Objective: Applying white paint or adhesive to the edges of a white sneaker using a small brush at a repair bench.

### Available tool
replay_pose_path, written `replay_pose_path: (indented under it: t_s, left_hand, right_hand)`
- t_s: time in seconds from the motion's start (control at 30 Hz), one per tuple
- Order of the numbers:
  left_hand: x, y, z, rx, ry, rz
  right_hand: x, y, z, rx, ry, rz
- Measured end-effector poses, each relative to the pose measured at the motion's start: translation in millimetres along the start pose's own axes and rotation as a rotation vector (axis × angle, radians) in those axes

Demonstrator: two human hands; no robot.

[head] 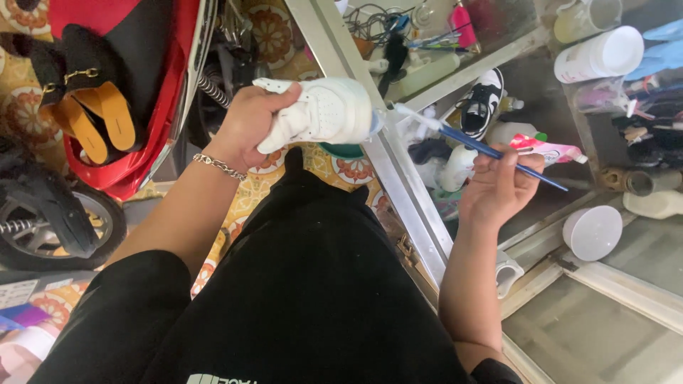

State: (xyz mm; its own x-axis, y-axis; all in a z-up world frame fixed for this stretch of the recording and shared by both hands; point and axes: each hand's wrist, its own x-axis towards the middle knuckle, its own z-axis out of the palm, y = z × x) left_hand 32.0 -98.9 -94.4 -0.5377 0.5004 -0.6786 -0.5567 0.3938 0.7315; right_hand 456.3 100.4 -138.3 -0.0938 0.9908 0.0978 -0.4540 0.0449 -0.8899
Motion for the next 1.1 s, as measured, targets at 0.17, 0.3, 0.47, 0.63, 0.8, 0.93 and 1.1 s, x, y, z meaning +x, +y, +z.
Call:
replay_pose_path:
  t_s: [0.17,0.3,0.47,0.63,0.8,0.93,1.1]
  left_hand:
    - [-13.5,9.4,27.9,0.068,-0.094,-0.078]
    - [-25.3,19.0,36.6,0.082,-0.147,-0.097]
    - [-50.5,30.8,47.5,0.032,-0.191,-0.124]
    - [-63.1,51.9,49.5,0.050,-0.285,-0.177]
    - [-67.8,45.2,45.5,0.140,-0.286,-0.097]
    - [-70.8,48.0,45.7,0.121,-0.260,-0.131]
    - [-72.0,49.2,44.4,0.090,-0.253,-0.130]
  right_hand:
    - [-5.2,-24.5,0.2,0.052,-0.147,-0.079]
    - [-2.7,-25.5,-1.7,0.078,-0.231,-0.152]
    - [-1.2,-39.4,6.4,0.077,-0.292,-0.216]
    - [0.2,-51.4,-6.5,0.102,-0.402,-0.262]
    - [14.1,-57.7,8.7,0.027,-0.398,-0.341]
    - [17.0,-63.6,8.5,0.050,-0.482,-0.347]
    - [22.6,-63.1,10.4,0.051,-0.506,-0.360]
